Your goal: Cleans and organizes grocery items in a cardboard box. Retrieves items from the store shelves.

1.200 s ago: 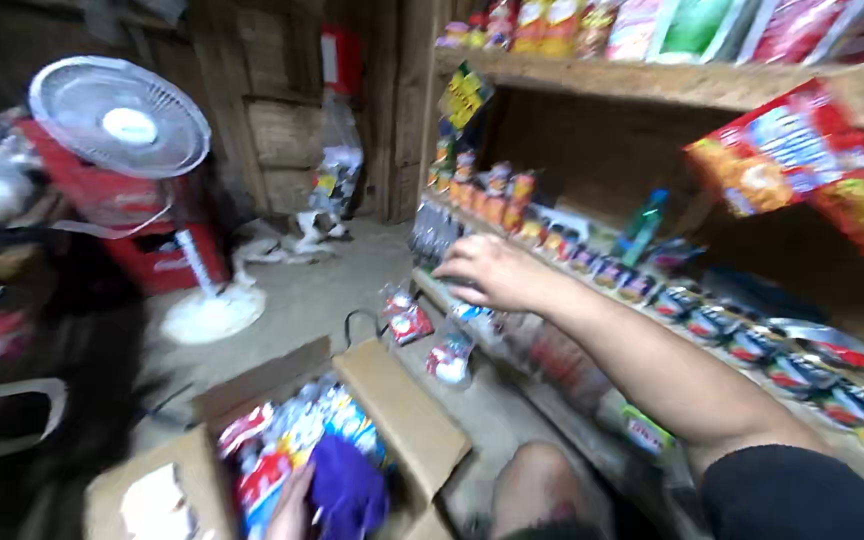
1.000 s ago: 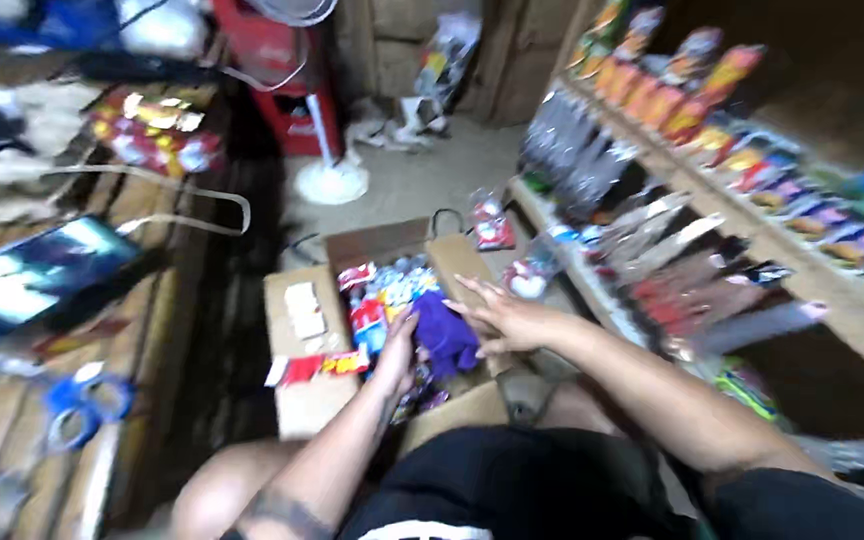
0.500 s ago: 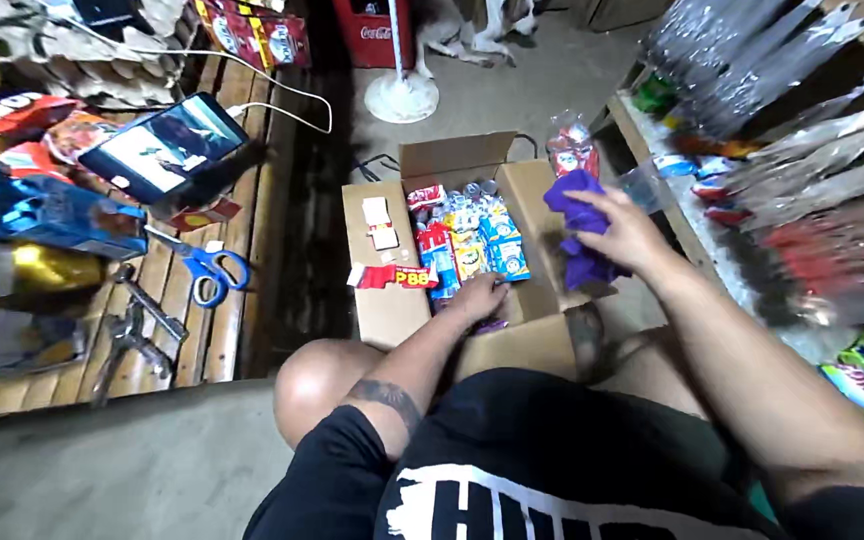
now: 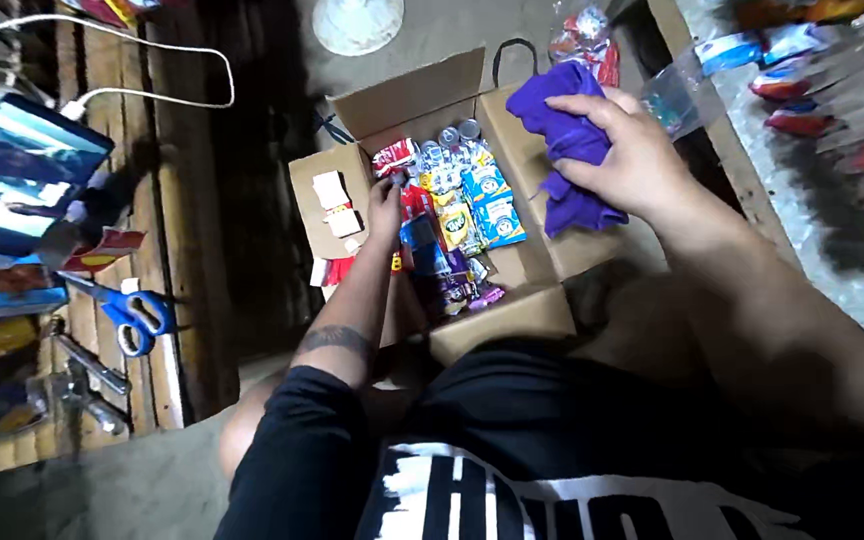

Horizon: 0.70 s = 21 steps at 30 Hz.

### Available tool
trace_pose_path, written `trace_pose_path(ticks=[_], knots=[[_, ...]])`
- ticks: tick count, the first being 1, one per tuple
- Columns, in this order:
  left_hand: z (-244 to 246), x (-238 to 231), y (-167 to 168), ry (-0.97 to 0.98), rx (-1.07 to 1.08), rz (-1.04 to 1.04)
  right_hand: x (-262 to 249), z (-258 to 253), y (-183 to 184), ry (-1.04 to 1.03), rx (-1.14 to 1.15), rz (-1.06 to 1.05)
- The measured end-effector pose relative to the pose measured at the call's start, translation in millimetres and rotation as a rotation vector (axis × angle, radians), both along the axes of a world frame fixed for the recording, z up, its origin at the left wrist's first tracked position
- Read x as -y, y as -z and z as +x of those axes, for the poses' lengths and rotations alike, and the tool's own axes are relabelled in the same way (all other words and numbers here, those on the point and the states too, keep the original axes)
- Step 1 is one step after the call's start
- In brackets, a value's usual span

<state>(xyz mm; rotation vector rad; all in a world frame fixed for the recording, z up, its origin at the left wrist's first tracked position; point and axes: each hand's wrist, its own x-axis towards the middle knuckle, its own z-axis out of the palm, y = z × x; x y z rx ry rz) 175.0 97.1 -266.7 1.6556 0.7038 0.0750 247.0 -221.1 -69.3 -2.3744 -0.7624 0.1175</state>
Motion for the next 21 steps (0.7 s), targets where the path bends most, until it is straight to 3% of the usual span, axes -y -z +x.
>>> trace_pose_path(ticks=[5,9,13,21], knots=[[52,-8,55,-0.227,-0.070,-0.220,12,-8,-5,-0.049,-0.017,0.037],[90,-12,86,-0.258,-0.182,-0.234,24,-12,-5,-0.109,-0.011,0.001],[118,-16,98,-0.363,-0.179,-0.361,27,-12,-12,-0.118,-0.063,-0.041],[142,-24,115,-0.547,-0.180,-0.376,33,-5,-6,-0.098,-0.055,-0.093]])
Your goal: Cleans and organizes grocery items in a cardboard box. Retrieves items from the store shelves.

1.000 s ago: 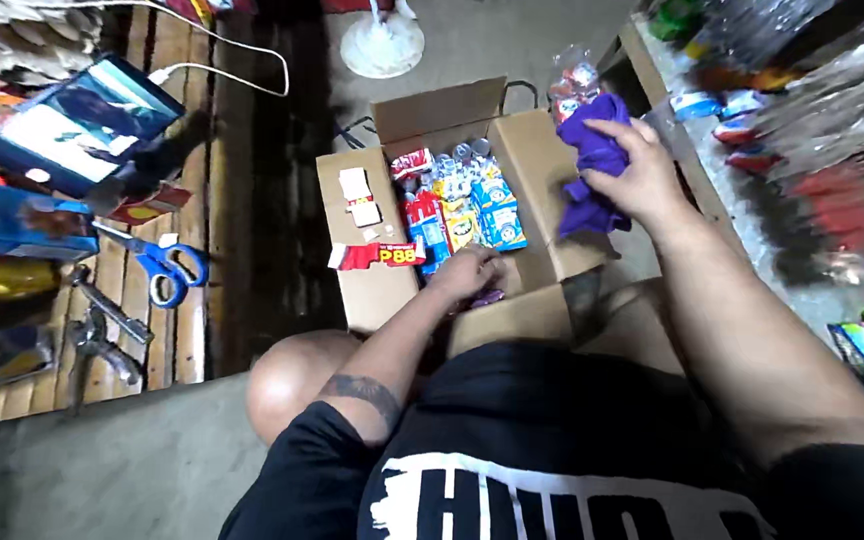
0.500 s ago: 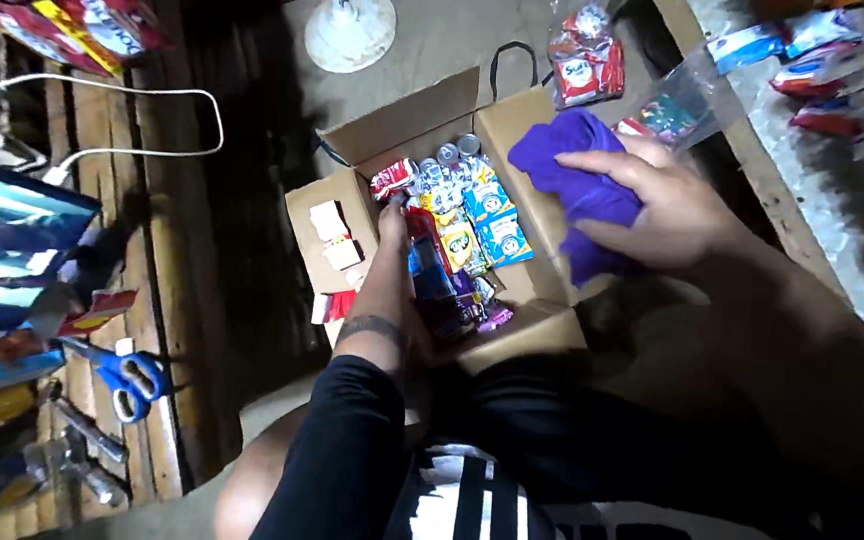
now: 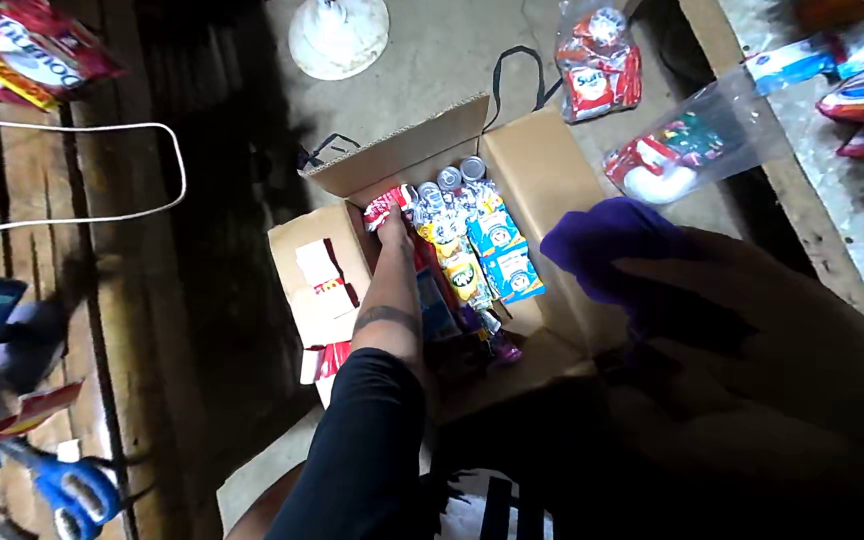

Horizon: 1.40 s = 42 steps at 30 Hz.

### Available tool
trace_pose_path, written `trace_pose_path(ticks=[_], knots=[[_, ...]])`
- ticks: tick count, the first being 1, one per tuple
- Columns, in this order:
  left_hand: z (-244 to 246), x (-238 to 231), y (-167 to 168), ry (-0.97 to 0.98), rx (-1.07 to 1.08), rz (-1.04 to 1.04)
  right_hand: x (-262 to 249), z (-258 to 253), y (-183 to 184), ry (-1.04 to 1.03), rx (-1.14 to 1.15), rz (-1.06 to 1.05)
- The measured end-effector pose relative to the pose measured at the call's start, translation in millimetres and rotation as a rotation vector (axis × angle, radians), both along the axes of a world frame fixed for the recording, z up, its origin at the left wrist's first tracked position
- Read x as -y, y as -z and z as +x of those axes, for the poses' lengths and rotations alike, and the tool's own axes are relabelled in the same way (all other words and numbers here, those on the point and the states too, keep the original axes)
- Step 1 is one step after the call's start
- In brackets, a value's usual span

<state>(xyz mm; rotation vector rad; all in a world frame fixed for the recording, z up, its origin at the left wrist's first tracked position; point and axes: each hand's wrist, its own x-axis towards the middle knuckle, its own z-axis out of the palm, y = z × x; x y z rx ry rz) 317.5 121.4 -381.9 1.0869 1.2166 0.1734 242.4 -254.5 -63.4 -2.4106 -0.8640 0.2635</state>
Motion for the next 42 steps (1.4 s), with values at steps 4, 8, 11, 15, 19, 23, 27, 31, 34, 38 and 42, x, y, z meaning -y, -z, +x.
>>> trace_pose_path(ticks=[4,8,11,15,19,23,27,31,34,38,42], knots=[[3,0,-17,-0.007,0.014,0.002,0,4,3,-0.002,0.028,0.008],[-1,-4,-59,0.014,0.126,-0.106,-1,8,-3,0.031,-0.027,0.031],[-18,4,-119,0.049,0.165,-0.179,-1,5,-3,0.083,0.019,0.096],[-49,20,-185,0.174,0.293,-0.126,-5,6,-3,0.171,-0.020,0.183],[-103,34,-232,0.560,0.397,0.116,-12,5,-1,0.206,-0.068,0.274],[-165,69,-272,0.700,0.367,0.153,-39,-19,9,0.129,-0.042,0.371],[-208,100,-284,0.663,0.479,0.041,-72,-76,31,-0.186,0.081,0.363],[-253,135,-298,0.809,0.456,-0.010,-81,-86,55,-0.287,0.096,0.426],[-267,144,-287,0.915,0.599,-0.089,-88,-70,68,-0.157,0.017,0.567],[-255,133,-277,0.749,0.596,-0.115,-107,-98,65,-0.002,-0.110,0.454],[-255,116,-271,0.770,0.551,-0.102,-116,-102,88,-0.186,0.053,0.512]])
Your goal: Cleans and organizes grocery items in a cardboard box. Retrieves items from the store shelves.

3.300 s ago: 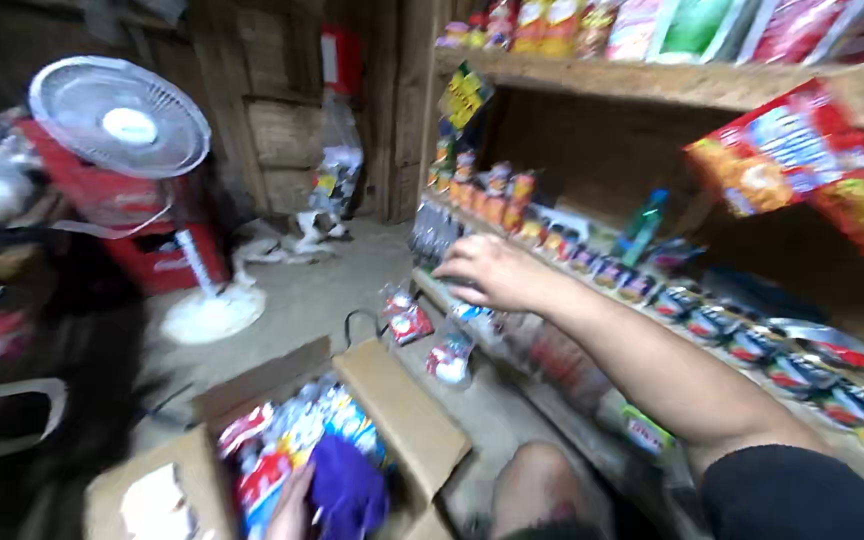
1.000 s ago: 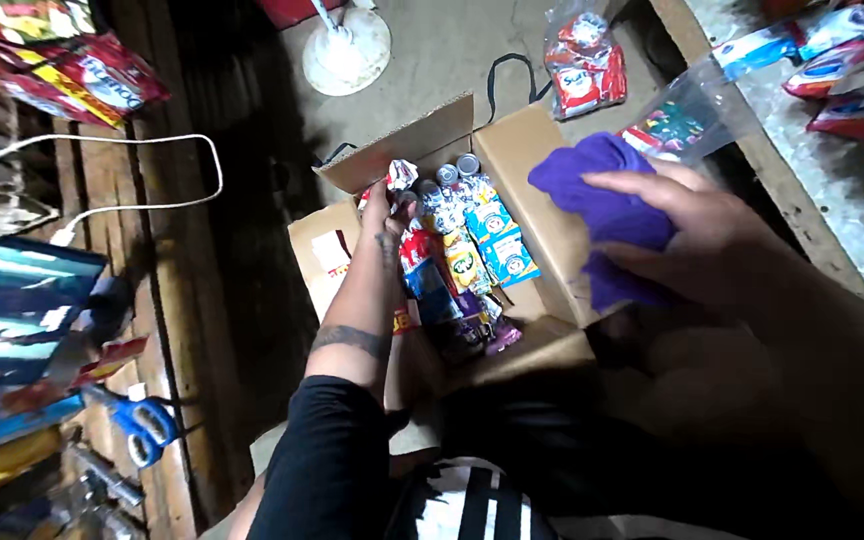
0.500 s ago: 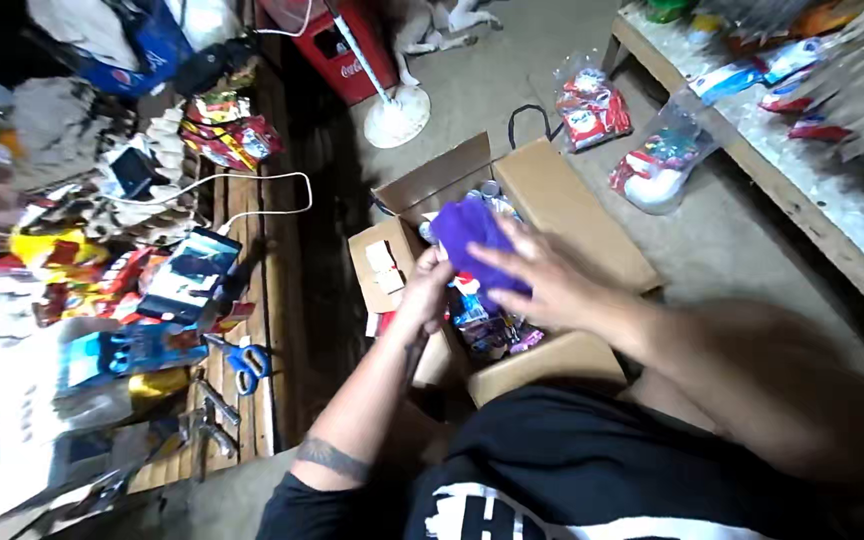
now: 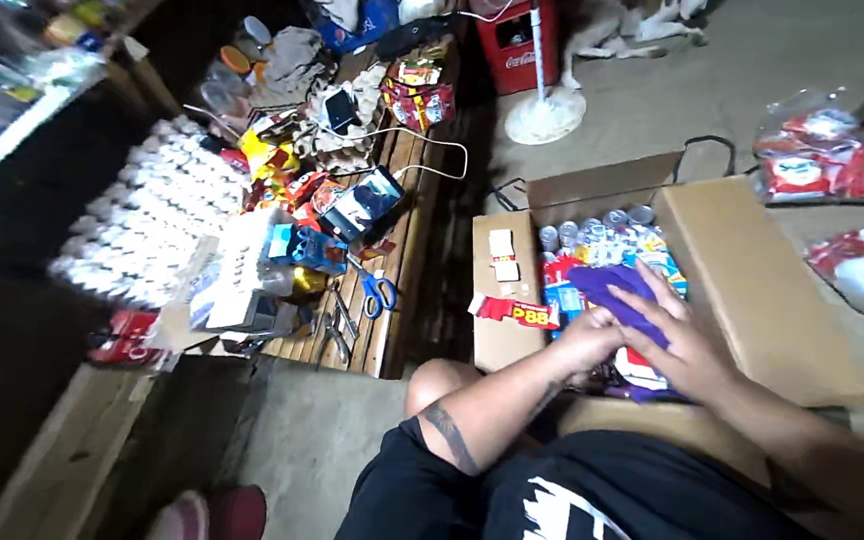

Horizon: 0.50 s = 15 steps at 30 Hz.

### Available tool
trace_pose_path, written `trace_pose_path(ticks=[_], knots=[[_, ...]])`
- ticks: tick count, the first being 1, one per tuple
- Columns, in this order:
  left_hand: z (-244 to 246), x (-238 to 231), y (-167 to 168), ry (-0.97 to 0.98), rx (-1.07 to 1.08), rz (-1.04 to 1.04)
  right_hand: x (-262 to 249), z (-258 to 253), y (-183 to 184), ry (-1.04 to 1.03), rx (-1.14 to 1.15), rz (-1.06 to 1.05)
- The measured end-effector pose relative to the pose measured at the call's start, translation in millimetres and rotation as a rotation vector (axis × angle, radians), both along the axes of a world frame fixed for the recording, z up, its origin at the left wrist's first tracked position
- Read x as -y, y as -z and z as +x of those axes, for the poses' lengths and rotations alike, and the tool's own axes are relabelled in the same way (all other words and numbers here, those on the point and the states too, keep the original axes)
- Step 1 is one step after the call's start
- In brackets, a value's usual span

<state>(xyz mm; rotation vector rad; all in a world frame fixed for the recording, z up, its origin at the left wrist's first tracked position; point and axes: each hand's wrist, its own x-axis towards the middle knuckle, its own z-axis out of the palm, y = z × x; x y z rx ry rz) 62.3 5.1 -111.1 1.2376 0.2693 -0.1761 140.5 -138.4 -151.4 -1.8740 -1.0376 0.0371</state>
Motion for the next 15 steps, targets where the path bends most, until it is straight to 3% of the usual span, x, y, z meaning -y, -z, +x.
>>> trace_pose_path(ticks=[4,7,10,13,15], knots=[[-1,0,-1,0.231,0.024,0.012,9,30,0,-0.001,-0.135,0.005],[-4,4,-1,0.329,0.056,0.009,12,43,-26,0.029,-0.360,-0.126],[-7,4,-2,0.293,0.048,-0.051,13,59,-40,0.094,-0.479,-0.222],[-7,0,0,0.242,0.068,-0.151,20,88,-37,0.228,-0.430,-0.170],[-8,-3,3,0.203,0.065,-0.181,25,101,-50,0.271,-0.525,-0.132]])
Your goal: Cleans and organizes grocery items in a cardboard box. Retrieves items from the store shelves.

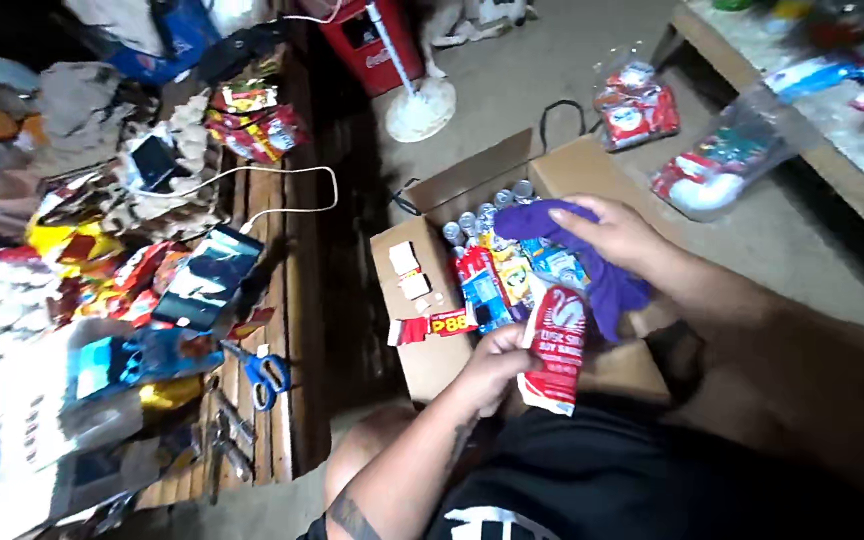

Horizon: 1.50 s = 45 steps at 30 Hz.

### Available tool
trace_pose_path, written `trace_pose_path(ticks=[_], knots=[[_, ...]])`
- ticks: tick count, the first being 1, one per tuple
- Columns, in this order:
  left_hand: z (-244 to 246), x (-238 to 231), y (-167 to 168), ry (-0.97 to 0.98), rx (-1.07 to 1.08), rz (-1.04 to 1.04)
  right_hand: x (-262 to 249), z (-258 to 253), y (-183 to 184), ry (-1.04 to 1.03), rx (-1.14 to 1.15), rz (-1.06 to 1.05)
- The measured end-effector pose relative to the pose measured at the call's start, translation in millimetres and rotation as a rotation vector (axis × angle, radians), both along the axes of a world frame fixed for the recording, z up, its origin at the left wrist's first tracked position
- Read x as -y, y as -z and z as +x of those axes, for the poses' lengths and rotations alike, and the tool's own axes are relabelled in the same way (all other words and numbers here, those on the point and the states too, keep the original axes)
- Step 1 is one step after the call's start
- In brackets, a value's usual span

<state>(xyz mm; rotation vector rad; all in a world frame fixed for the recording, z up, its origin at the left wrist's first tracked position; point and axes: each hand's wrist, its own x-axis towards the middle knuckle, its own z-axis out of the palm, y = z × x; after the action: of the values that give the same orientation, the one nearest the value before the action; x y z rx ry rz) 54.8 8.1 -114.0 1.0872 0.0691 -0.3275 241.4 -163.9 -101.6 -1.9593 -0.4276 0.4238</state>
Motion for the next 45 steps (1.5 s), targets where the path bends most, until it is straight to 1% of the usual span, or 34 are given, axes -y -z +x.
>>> trace_pose_path(ticks=[2,3,5,7,8,9,11,14,16,18,20,23,25,29,35,38,40,42,43,45], knots=[[-1,-4,7,-0.009,0.012,-0.026,2,0,-16,-0.010,-0.132,0.094],[-1,-7,11,-0.008,0.020,-0.036,3,-4,-23,-0.074,-0.189,0.156],[-1,-12,15,-0.024,0.025,-0.056,5,-11,-28,-0.346,-0.270,0.210],[2,-16,15,-0.046,0.051,-0.053,6,-14,-24,-0.605,-0.323,0.164],[3,-19,14,-0.050,0.072,-0.026,5,-14,-22,-0.674,-0.323,0.133],[4,-20,13,-0.055,0.087,0.002,5,-14,-19,-0.694,-0.311,0.119],[5,-22,15,-0.063,0.097,0.007,2,-13,-18,-0.649,-0.302,0.108],[6,-19,15,-0.123,0.036,-0.039,-5,-11,-19,-0.520,-0.228,0.021],[8,-16,15,-0.171,-0.037,-0.099,-9,-13,-17,-0.452,-0.134,-0.023],[10,-15,18,-0.146,-0.065,-0.170,-13,-14,-8,-0.409,-0.033,-0.037],[11,-13,14,-0.079,-0.111,-0.115,-15,-16,-3,-0.388,0.042,-0.074],[12,-1,4,-0.011,-0.227,0.127,-16,-22,-5,-0.407,0.130,-0.173],[13,6,2,-0.003,-0.259,0.202,-17,-26,-2,-0.412,0.230,-0.196],[18,9,6,-0.002,-0.209,0.210,-13,-25,8,-0.372,0.415,-0.182],[24,7,0,-0.014,-0.155,0.235,-8,-21,9,-0.306,0.558,-0.171],[23,6,-1,-0.012,-0.162,0.262,-4,-14,5,-0.229,0.504,-0.163],[19,4,2,-0.015,-0.164,0.264,3,-1,-3,-0.102,0.411,-0.131],[14,3,6,-0.021,-0.154,0.254,14,15,-12,0.039,0.314,0.017],[11,1,8,-0.026,-0.145,0.245,20,20,-14,0.073,0.266,0.115],[7,-2,11,-0.031,-0.117,0.230,28,20,-20,0.024,0.110,0.315]])
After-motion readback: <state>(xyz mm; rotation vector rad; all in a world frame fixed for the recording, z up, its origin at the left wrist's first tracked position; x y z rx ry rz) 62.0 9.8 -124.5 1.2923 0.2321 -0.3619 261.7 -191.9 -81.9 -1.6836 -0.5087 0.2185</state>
